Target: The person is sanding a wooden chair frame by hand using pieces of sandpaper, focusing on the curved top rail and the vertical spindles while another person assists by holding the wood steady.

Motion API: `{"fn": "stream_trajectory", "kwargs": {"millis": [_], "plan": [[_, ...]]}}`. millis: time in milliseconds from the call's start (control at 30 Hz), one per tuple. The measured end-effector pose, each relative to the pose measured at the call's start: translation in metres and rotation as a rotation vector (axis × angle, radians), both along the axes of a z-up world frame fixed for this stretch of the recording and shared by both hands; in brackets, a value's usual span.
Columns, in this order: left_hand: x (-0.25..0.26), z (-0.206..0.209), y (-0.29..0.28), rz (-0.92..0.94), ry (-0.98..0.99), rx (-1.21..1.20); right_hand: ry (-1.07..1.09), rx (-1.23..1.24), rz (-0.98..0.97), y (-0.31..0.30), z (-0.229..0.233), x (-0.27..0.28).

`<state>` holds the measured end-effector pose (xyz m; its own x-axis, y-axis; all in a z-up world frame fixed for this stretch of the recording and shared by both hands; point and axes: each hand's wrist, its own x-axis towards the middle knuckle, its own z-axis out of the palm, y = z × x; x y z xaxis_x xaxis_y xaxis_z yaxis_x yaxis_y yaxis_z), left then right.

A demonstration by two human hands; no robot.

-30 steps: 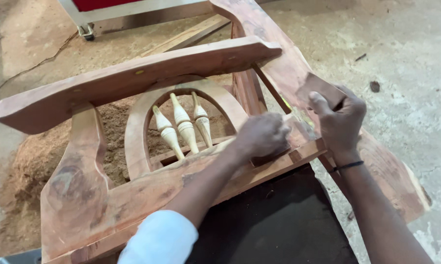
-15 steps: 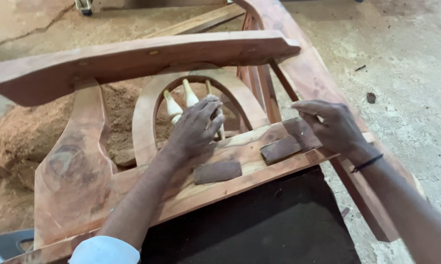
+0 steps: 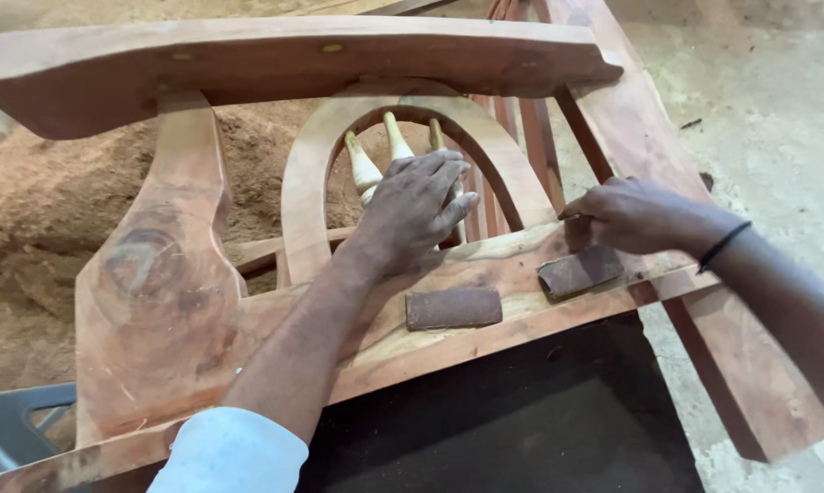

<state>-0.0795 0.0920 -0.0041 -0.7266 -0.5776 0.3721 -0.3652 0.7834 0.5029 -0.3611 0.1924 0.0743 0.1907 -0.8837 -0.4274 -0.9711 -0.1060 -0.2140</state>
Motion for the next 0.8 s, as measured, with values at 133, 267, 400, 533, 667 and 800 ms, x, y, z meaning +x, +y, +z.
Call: {"fn": "stream_trajectory", "kwargs": {"millis": [133,267,400,533,667,800], "plan": [[-0.005,-0.007,-0.002,0.031,-0.074,-0.063,0.137,0.040,-0.036,-0.018,0.009,-0.019],[-0.010,-0.011,-0.002,0.037,-0.033,-0.058,0.056,0.197,-0.015,-0.024,0.001,-0.007],[-0.012,-0.016,-0.008,0.032,-0.003,-0.106,0.126,0.277,-0.080,-0.028,0.009,0.009],[-0.011,-0.014,-0.005,0.040,-0.061,-0.103,0.159,0.231,-0.050,-0.028,0.012,0.017],[-0.010,-0.013,-0.005,0.040,-0.056,-0.079,0.203,0.174,-0.099,-0.020,0.021,0.014],[-0.009,-0.010,-0.005,0.030,-0.048,-0.028,0.262,0.144,-0.125,-0.001,0.021,0.005]]}}
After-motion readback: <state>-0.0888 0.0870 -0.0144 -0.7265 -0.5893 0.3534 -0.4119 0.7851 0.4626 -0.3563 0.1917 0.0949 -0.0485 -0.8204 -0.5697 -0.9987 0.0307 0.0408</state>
